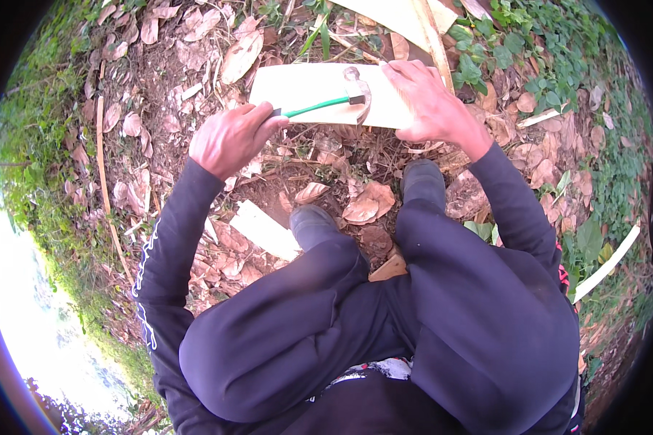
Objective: The person sits on the ground and assembles wooden pieces into a frame-like structure. They use a hammer to drive nails into the wood to secure the joints and inspect the fit of the pieces.
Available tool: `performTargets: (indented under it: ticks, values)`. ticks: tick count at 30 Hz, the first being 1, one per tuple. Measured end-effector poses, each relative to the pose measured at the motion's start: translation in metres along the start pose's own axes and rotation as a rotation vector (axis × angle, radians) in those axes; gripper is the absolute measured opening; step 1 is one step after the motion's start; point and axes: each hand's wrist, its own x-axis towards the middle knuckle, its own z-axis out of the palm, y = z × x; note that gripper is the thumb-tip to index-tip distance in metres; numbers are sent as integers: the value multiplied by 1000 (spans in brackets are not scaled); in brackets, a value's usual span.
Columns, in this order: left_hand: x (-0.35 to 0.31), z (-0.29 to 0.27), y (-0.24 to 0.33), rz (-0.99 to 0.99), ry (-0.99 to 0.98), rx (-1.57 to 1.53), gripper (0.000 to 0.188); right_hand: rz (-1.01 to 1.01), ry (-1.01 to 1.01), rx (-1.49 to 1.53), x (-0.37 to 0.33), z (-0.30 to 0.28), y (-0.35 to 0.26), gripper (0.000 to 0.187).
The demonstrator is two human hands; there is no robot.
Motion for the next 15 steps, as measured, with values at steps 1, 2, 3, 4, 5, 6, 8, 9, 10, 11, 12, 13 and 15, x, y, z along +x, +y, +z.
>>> performTargets:
  ticks: [1,2,3,4,5,6,8,9,10,11,12,13,15]
  values:
    - [1,-5,2,14,-14,14,35,9,-14,-2,0,-1,0,103]
    - [1,-9,2,28,-28,28,35,17,-28,-3,1,-2,-2,104]
    - [-2,-8,0,143,1,8,36,25,-42,-5,1,-3,-3,105]
    - [-4,-4,-4,93,0,-26,37,20,-37,-29,1,-1,-4,105]
    - [-4,1,-9,42,0,-61,37,13,-33,-54,1,2,-4,106]
    - [-2,6,-14,-9,0,-95,37,6,-29,-79,1,4,-4,106]
    - [14,-8,-21,-87,-71,12,32,50,-76,-40,6,-3,-1,107]
    - [6,-14,-20,-21,-81,-24,31,72,-99,-22,7,-5,0,107]
    - [-2,-20,-16,40,-90,-58,31,60,-90,-15,7,-5,0,106]
    - [-2,-20,-11,154,0,-119,32,48,-80,-9,6,-4,1,106]
    - [-1,-21,-6,159,-22,-70,29,35,-71,-3,5,-3,2,105]
    - [6,-16,-12,-27,-114,-78,29,18,-49,-17,6,-2,2,104]
    - [13,-11,-23,-166,-56,-13,30,-4,-6,-45,5,0,5,102]
